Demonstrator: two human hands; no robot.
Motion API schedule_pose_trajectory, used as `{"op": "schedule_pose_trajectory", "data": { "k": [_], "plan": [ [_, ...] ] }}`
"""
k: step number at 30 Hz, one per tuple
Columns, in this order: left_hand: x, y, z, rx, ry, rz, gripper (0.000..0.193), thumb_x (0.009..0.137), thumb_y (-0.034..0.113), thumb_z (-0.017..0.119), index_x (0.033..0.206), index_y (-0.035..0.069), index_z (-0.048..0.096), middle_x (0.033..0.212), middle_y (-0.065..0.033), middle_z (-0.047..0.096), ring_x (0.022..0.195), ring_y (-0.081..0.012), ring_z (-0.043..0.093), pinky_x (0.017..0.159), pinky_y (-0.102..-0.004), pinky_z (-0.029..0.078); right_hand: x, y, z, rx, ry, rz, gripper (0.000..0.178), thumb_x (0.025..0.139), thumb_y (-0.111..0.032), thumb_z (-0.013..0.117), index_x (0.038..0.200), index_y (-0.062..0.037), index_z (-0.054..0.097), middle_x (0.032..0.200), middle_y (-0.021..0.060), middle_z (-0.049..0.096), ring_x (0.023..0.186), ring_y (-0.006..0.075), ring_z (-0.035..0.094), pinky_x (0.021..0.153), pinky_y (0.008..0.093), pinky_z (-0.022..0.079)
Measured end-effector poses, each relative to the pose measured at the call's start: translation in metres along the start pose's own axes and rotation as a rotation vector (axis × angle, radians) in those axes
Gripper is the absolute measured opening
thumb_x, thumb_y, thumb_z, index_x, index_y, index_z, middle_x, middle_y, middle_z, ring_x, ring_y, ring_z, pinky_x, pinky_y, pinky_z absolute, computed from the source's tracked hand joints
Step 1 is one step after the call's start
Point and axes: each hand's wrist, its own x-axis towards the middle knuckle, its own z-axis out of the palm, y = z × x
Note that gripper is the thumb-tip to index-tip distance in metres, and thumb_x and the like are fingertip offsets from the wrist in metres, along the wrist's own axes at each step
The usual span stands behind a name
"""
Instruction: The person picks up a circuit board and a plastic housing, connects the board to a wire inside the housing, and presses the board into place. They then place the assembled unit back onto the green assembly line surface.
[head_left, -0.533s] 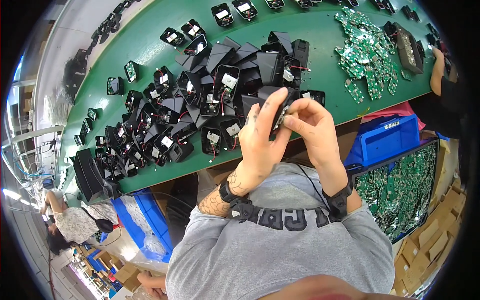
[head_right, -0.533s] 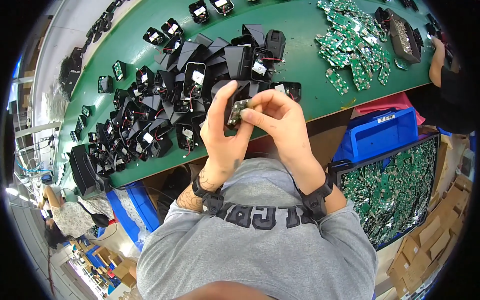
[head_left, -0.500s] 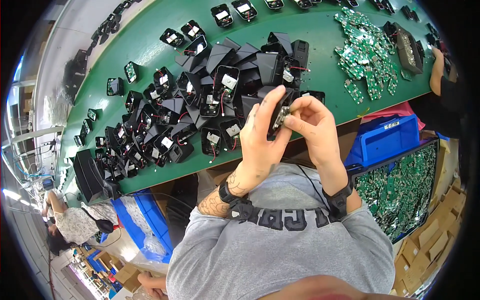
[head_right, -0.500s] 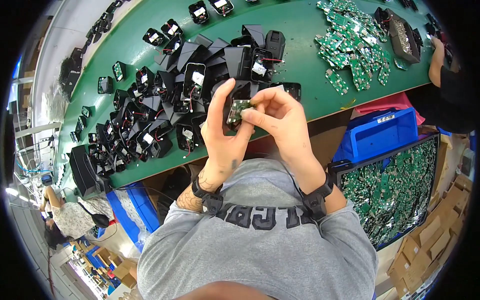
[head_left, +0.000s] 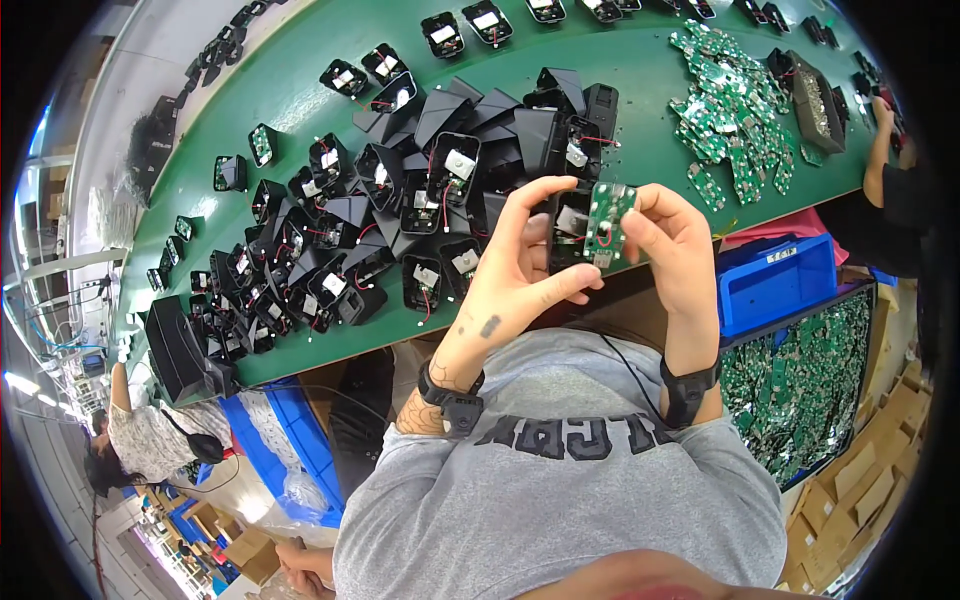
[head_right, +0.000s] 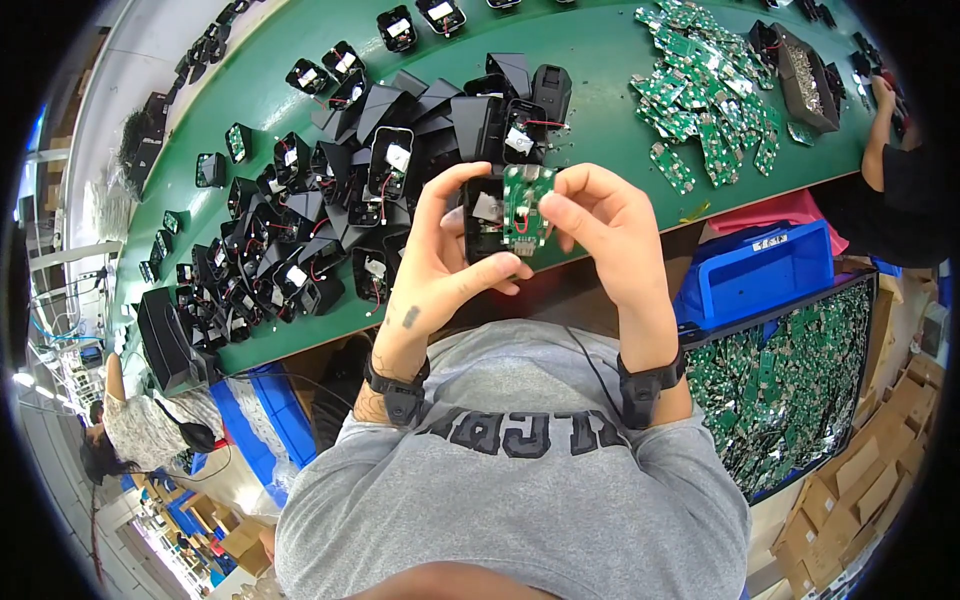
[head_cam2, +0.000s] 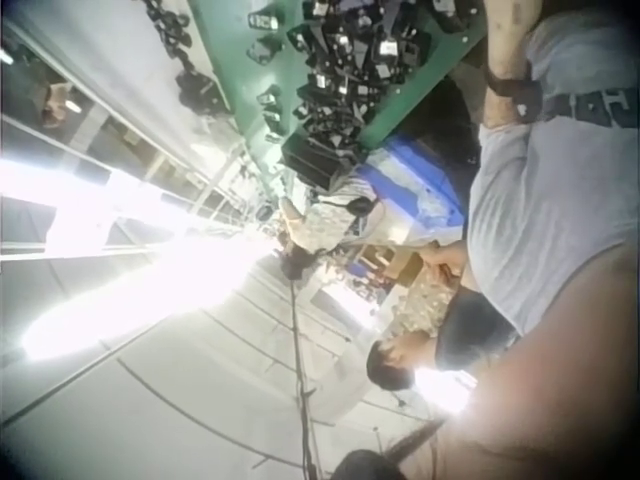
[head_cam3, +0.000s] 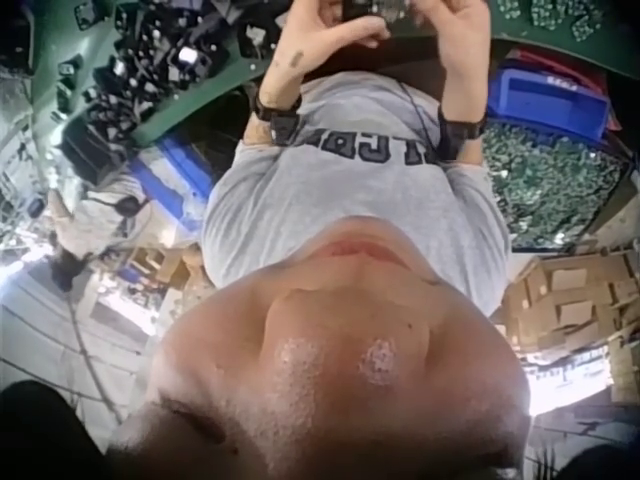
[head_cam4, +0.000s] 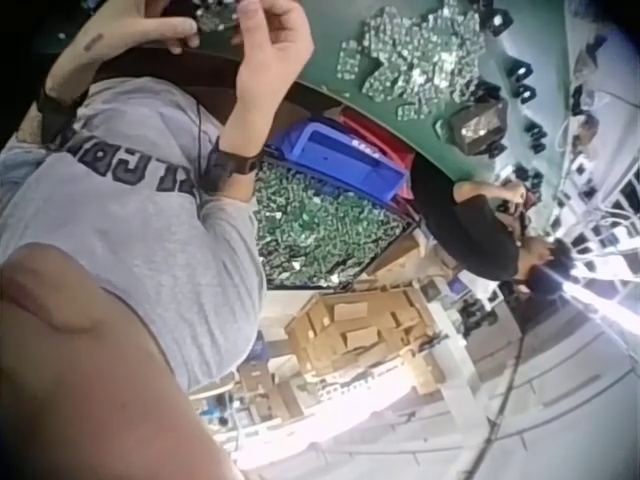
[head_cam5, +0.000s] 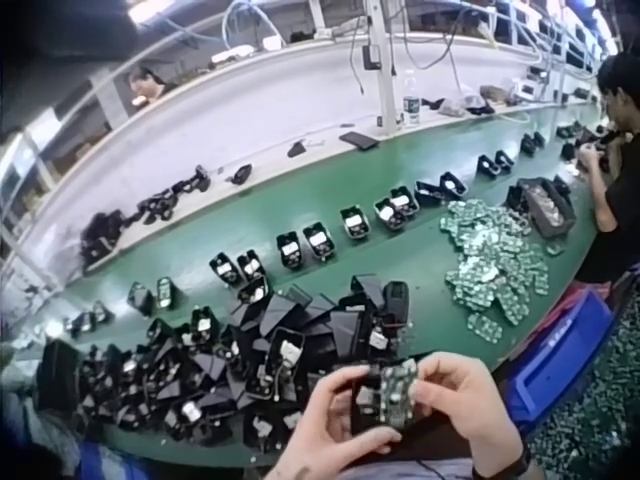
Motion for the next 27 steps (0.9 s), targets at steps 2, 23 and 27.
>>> {"op": "schedule_pose_trajectory", "data": {
  "k": [2, 23, 27],
  "plan": [
    [-0.002, 0.004, 0.003, -0.114, -0.041, -0.024, 0.071, 0.083, 0.000, 0.064, 0.139, 0.015, 0.024, 0.112, -0.0177, 0.057, 0.086, -0.0239, 0.066, 0.066, -0.0322, 0.059, -0.003, 0.001, 0.006, 0.088, 0.027, 0.028, 0.012, 0.089, -0.014, 0.063, 0.090, -0.0022, 0.061, 0.080, 0.0000, 0.061, 0.064, 0.0070, 0.054, 0.057, 0.0187, 0.042],
    [0.005, -0.019, 0.004, 0.377, 0.132, 0.299, 0.044, 0.090, -0.003, 0.052, 0.130, 0.011, 0.042, 0.097, -0.0079, 0.061, 0.075, -0.0075, 0.061, 0.059, -0.0214, 0.050, -0.020, -0.005, 0.026, 0.029, 0.068, 0.011, 0.011, 0.081, -0.002, 0.070, 0.088, 0.0029, 0.063, 0.076, 0.0052, 0.064, 0.058, 0.0093, 0.058, 0.052, 0.0197, 0.046],
    [0.001, -0.009, 0.005, 0.129, 0.027, 0.154, 0.050, 0.090, -0.004, 0.052, 0.135, 0.012, 0.040, 0.109, -0.0085, 0.059, 0.089, -0.0105, 0.060, 0.077, -0.0243, 0.051, -0.022, -0.014, 0.033, -0.076, 0.217, -0.014, 0.011, 0.080, 0.001, 0.071, 0.088, 0.0041, 0.064, 0.076, 0.0070, 0.066, 0.060, 0.0100, 0.060, 0.053, 0.0206, 0.048]
  ]
}}
